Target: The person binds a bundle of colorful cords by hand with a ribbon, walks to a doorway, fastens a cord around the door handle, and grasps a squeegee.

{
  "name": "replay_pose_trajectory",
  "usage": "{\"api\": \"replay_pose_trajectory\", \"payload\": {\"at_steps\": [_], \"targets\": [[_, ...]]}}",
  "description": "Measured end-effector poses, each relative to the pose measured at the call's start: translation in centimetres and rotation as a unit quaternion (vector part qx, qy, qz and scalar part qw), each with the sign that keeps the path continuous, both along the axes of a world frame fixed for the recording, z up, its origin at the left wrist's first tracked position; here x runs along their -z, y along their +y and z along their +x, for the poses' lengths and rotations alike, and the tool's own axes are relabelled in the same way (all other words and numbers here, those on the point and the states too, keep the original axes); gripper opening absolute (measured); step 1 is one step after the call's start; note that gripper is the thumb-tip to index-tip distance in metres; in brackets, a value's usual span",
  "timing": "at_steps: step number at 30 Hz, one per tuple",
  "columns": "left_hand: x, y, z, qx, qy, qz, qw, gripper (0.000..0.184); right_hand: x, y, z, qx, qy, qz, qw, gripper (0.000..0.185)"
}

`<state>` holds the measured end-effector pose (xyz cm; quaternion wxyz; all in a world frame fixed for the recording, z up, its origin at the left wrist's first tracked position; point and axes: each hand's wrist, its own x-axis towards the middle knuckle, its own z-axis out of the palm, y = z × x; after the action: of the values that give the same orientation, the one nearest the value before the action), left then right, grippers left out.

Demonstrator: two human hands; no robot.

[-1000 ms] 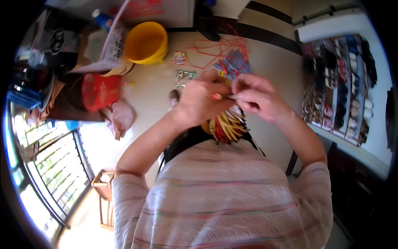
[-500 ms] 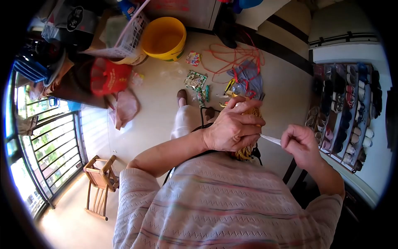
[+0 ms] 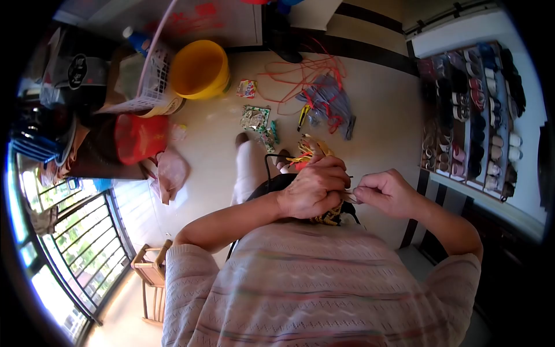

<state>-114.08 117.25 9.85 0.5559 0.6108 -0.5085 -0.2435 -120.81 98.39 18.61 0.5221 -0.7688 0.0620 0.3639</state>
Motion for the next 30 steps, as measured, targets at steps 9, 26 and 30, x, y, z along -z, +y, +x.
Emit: {"api": "replay_pose_trajectory", "payload": {"at_steps": [9, 26, 30], "targets": [[-0.5, -0.3, 2.6, 0.019, 0.004, 0.021, 1.0, 0.013, -1.6, -0.2, 0.7, 0.065, 0.051, -0.003, 0.997, 0.019], [5.3, -10.0, 19.7, -0.08, 0.122, 0.192, 0.971, 0.03, 6.9, -15.4, 8.4, 0.325, -0.126, -0.017, 0.937, 0.02], [7.4, -15.1, 19.8, -0.051, 0.102, 0.265, 0.957, 0.024, 9.8, -22.7, 8.6, 0.451, -0.106, 0.038, 0.885, 0.021]]}}
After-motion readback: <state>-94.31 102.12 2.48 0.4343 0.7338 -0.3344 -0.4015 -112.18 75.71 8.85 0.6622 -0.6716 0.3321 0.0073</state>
